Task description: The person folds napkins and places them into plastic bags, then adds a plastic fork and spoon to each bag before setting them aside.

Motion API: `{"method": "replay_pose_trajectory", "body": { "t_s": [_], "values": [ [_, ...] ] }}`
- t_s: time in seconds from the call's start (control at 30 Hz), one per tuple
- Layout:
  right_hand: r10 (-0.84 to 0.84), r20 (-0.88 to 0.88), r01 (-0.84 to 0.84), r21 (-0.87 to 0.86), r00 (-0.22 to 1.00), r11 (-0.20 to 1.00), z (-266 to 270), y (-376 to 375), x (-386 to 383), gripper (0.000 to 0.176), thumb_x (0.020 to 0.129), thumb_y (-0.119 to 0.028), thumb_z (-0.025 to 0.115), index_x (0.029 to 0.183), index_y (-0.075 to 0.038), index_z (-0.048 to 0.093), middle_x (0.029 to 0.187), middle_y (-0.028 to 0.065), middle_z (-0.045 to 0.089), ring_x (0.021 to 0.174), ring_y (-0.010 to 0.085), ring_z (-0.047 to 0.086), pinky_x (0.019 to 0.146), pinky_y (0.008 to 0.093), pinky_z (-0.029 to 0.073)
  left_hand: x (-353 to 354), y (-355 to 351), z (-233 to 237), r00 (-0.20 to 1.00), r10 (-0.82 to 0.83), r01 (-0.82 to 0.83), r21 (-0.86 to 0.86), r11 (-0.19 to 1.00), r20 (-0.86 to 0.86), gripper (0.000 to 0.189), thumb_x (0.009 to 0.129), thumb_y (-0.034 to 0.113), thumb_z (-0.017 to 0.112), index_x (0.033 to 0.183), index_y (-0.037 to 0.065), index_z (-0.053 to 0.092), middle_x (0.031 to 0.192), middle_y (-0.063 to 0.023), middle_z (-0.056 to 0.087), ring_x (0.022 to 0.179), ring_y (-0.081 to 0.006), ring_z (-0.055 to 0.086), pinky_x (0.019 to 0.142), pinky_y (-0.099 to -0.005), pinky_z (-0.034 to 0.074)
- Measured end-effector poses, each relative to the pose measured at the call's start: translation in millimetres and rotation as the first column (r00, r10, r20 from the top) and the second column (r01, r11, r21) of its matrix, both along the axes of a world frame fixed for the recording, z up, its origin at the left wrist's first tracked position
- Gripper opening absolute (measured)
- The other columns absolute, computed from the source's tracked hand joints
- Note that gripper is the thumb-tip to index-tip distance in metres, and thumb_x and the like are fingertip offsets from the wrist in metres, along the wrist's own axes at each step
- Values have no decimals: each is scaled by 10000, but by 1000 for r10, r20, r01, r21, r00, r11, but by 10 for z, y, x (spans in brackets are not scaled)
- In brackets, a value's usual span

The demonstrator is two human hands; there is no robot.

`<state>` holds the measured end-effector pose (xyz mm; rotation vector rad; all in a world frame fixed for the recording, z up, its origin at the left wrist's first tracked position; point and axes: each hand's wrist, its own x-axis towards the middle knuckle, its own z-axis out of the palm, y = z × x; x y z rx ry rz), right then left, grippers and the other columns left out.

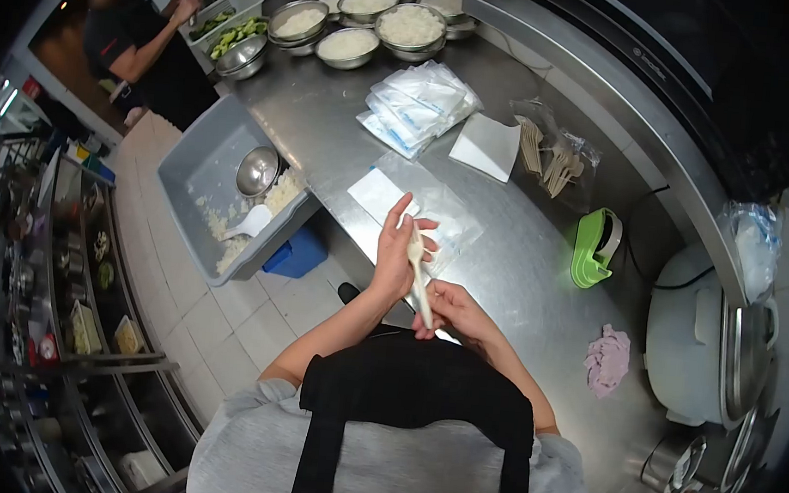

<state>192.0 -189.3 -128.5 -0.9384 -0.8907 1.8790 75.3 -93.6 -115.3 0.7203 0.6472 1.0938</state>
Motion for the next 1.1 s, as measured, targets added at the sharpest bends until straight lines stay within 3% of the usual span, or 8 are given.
{"method": "replay_pose_trajectory", "body": {
  "t_s": [0.1,0.2,0.37,0.43,0.5,0.67,1.03,1.1],
  "values": [
    [-214,-133,210,-47,968,977,-20,-33,-208,255,971,-188,336,1078,-4,477,773,122,610,603,155,610,535,225,489,-55,137,-107,994,105,-102,-99,990,24,320,916,264,515,1168,73,471,745,-6,515,519,-40,454,413,-155,361],
    [-264,235,207,241,935,948,-28,-72,-368,401,956,-149,374,1342,-42,366,684,-14,474,545,65,421,506,184,367,-51,189,-45,978,206,-200,-120,972,41,220,908,229,535,1016,38,513,689,-13,486,503,-55,425,416,-182,351],
    [-595,326,475,378,735,794,-159,-88,-252,280,923,-135,436,1153,-8,533,647,-33,445,523,28,388,473,187,337,55,220,-84,987,132,-134,16,991,87,238,895,227,555,1022,31,514,730,-20,507,579,-87,467,476,-202,374],
    [-694,257,648,249,673,720,-49,-172,20,234,916,-138,448,1077,-5,555,636,-28,469,469,34,391,429,185,328,101,226,-162,974,22,64,370,927,-225,319,858,215,591,1089,14,501,853,-38,537,708,-110,510,569,-224,419],
    [-771,265,710,301,579,636,-121,-294,337,214,907,-128,456,1051,-9,559,598,-27,473,427,37,384,384,180,309,61,190,-274,542,257,510,556,656,-800,428,785,207,630,1143,28,480,956,-111,545,777,-204,545,675,-319,455],
    [-698,391,689,191,599,699,-80,-571,592,196,896,-109,458,1016,-8,575,549,-37,446,418,25,361,365,171,281,175,242,-541,285,445,681,506,530,-849,239,726,185,641,895,21,599,850,-123,602,763,-273,579,670,-371,467],
    [-517,417,530,94,747,843,-192,-269,405,179,879,-95,489,938,39,592,550,-29,476,446,28,391,409,188,285,61,448,-236,397,300,526,483,700,-867,136,750,174,634,741,39,638,708,-107,616,611,-246,597,579,-336,469],
    [-520,406,535,86,752,840,-197,-126,387,175,878,-99,492,908,41,594,530,-9,492,400,38,392,371,197,283,42,394,-223,418,399,615,578,537,-816,137,759,187,630,768,51,640,735,-88,611,621,-234,592,578,-330,469]
  ]
}}
